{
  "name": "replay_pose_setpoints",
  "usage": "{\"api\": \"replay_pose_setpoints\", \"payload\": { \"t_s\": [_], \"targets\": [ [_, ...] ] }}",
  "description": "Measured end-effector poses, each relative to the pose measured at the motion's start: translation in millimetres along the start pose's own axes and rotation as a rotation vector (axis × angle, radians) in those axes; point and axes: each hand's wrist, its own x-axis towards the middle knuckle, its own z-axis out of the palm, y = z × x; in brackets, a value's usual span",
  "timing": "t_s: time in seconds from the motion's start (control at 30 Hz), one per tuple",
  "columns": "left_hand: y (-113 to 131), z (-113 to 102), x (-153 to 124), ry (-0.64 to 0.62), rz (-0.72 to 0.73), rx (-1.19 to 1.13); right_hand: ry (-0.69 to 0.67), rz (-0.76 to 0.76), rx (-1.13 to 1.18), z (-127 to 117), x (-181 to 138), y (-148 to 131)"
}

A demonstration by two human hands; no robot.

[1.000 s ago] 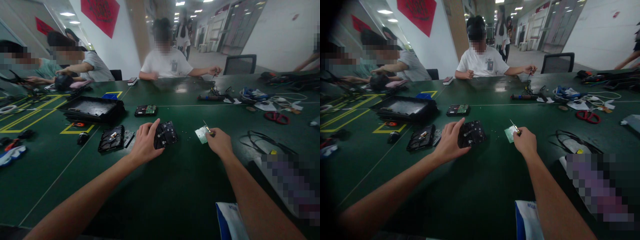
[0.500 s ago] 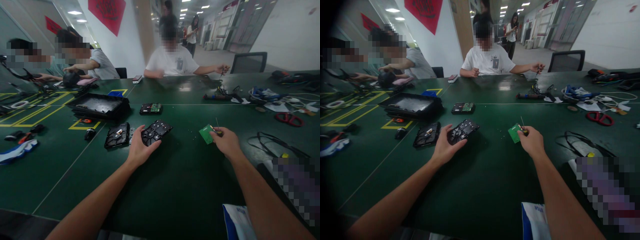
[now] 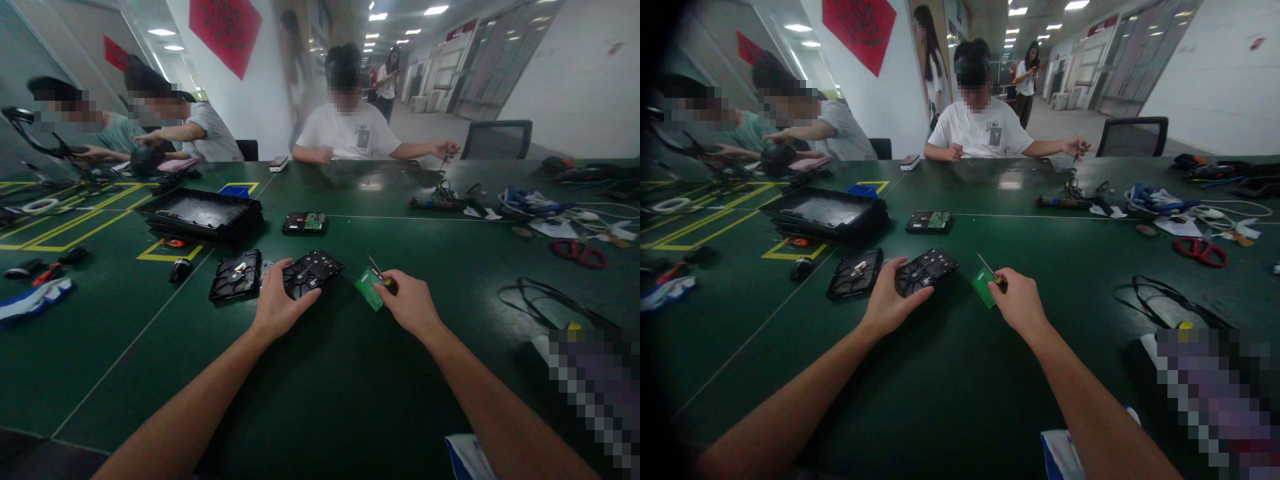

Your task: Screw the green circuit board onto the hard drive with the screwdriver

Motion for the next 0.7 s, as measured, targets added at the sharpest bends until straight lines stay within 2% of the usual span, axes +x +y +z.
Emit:
{"api": "replay_pose_setpoints", "payload": {
  "t_s": [0.1,0.27,0.5,0.7],
  "targets": [
    [-1,6,-2,-0.054,0.021,-0.018,0.092,0.033,-0.083,-9,8,24],
    [1,12,-7,-0.13,0.057,-0.017,0.121,0.097,-0.123,-19,18,49],
    [3,16,-11,-0.201,0.222,0.017,0.14,0.148,0.201,-21,12,55],
    [-1,16,-6,-0.349,0.323,0.018,0.19,0.223,0.289,-19,7,54]
  ]
}}
